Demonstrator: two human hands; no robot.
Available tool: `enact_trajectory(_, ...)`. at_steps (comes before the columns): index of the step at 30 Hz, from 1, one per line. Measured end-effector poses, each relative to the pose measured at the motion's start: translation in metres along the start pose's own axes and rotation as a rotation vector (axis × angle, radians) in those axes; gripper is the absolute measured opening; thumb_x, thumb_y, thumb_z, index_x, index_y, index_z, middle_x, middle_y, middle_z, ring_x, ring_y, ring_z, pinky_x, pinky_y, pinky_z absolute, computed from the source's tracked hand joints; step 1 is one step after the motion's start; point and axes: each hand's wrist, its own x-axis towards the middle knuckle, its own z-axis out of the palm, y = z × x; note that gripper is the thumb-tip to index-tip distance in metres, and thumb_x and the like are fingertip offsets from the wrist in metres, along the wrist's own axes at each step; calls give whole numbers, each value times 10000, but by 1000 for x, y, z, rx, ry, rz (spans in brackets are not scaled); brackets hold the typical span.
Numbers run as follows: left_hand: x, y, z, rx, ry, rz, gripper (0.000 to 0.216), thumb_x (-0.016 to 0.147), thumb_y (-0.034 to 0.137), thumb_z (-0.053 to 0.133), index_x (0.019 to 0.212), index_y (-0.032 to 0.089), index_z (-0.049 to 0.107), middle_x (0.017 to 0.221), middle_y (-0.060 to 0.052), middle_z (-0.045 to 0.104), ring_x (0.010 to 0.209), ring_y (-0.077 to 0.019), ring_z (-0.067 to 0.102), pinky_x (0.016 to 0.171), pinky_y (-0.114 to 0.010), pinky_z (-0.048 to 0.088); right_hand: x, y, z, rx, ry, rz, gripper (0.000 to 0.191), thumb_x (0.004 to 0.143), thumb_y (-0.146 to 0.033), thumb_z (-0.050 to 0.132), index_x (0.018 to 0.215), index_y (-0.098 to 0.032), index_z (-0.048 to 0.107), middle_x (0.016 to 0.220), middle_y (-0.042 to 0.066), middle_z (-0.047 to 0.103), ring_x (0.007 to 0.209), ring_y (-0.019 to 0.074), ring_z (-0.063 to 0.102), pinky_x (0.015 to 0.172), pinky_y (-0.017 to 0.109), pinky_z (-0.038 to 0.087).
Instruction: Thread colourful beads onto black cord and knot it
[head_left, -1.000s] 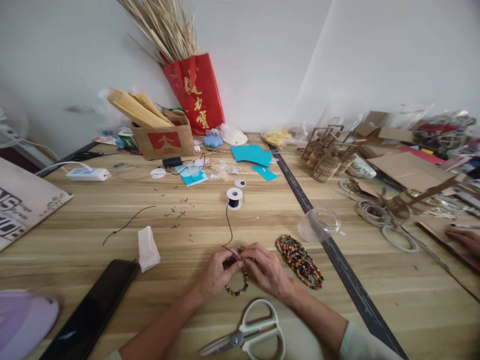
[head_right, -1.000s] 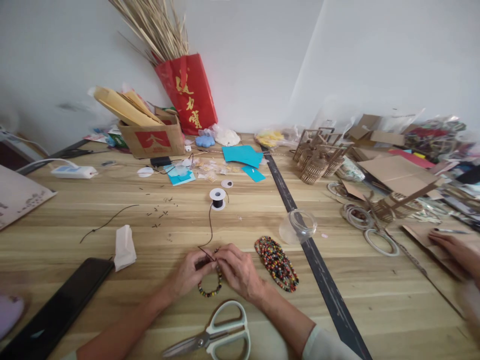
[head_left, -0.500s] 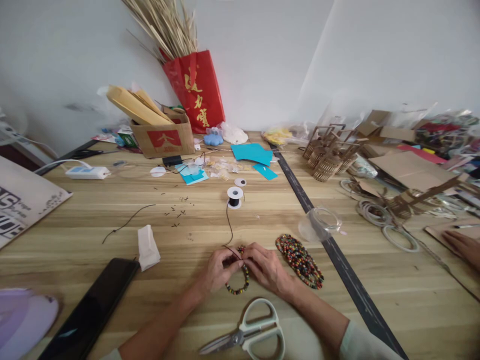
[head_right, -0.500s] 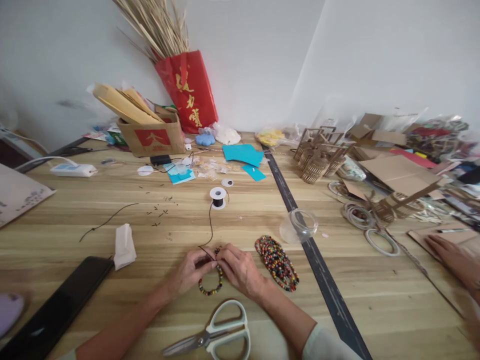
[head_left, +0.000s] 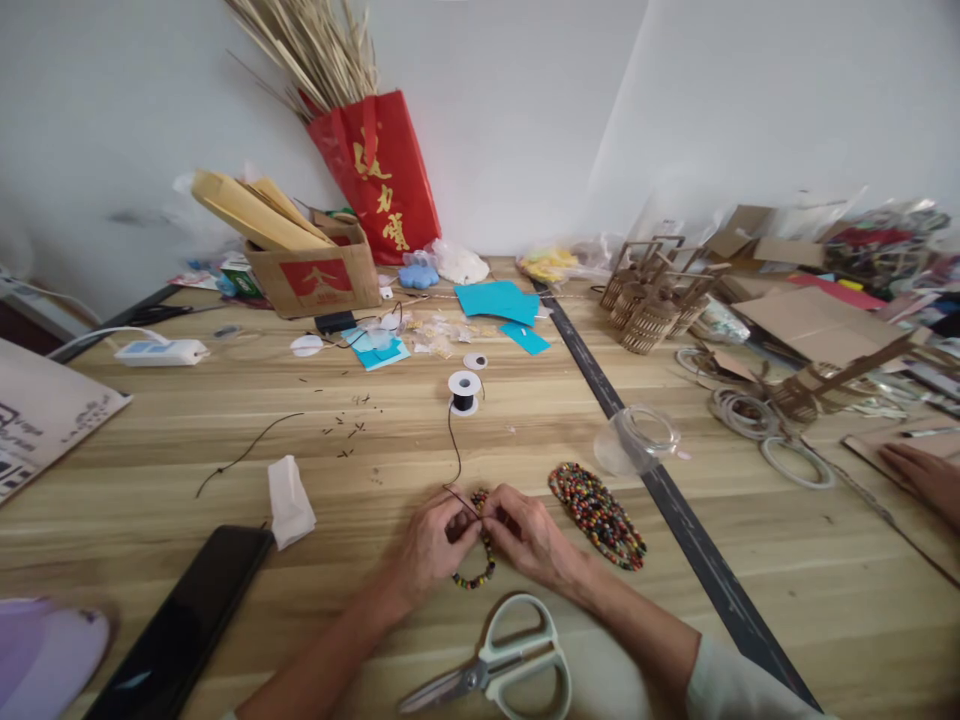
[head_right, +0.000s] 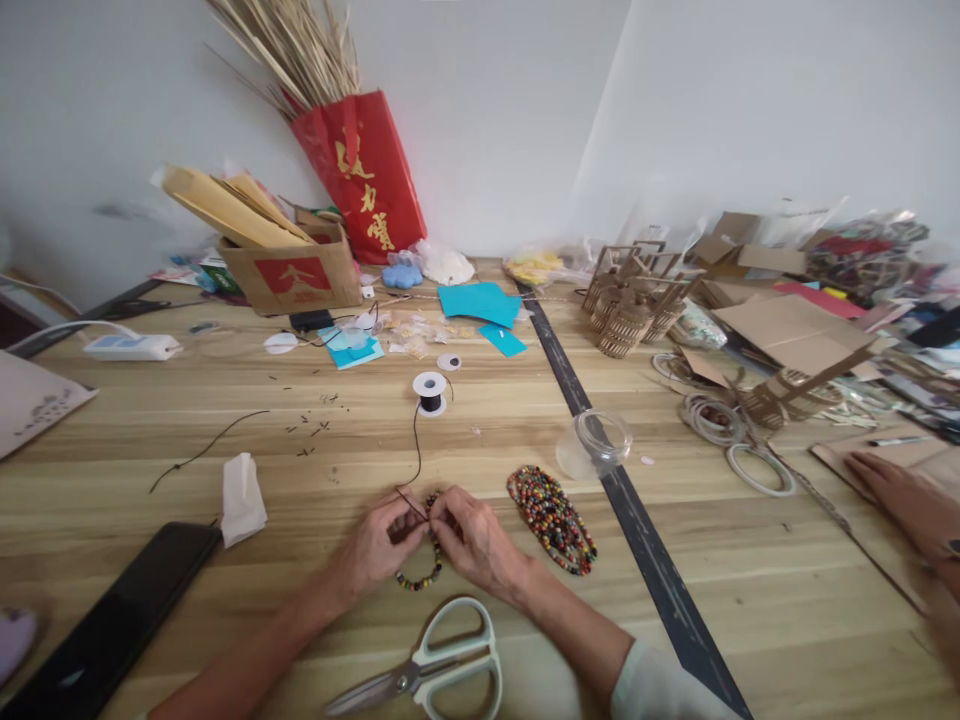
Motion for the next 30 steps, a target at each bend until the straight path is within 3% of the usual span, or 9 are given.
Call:
enact_trajectory(3, -1, -2, 2, -44, -39, -108, 81, 734, 182, 590, 658, 160, 607, 556, 15, 524, 518, -121, 453, 523, -229, 363, 0, 1, 1, 10, -2, 8, 128, 910, -190, 466, 784, -187, 489, 720, 5, 548, 645, 122, 507, 598, 216, 407)
enact_trajectory(11, 1, -3, -4, -234, -120, -185, 164, 765, 277, 601, 694, 133, 634, 591, -2, 578, 565, -123, 495, 542, -217, 386, -4, 4, 9, 62, 12, 55, 116, 930, -224, 460, 829, -182, 498, 648, -23, 550, 559, 96, 487, 546, 195, 386)
enact_trajectory(22, 7, -2, -9, -477, -194, -260, 247, 717, 361, 668, 680, 117, 647, 594, -24, 634, 577, -139, 569, 592, -247, 456, -5, 3, 7, -12, 18, -52, 95, 937, -185, 429, 866, -192, 491, 768, 21, 560, 674, 128, 531, 621, 226, 433)
enact_trajectory(30, 7, -2, -10, -547, -201, -302, 274, 694, 383, 702, 684, 115, 646, 619, -39, 672, 607, -151, 607, 628, -264, 480, -8, 8, 7, -179, -91, -126, 132, 963, -163, 366, 929, -194, 489, 877, 60, 581, 792, 163, 566, 697, 260, 464)
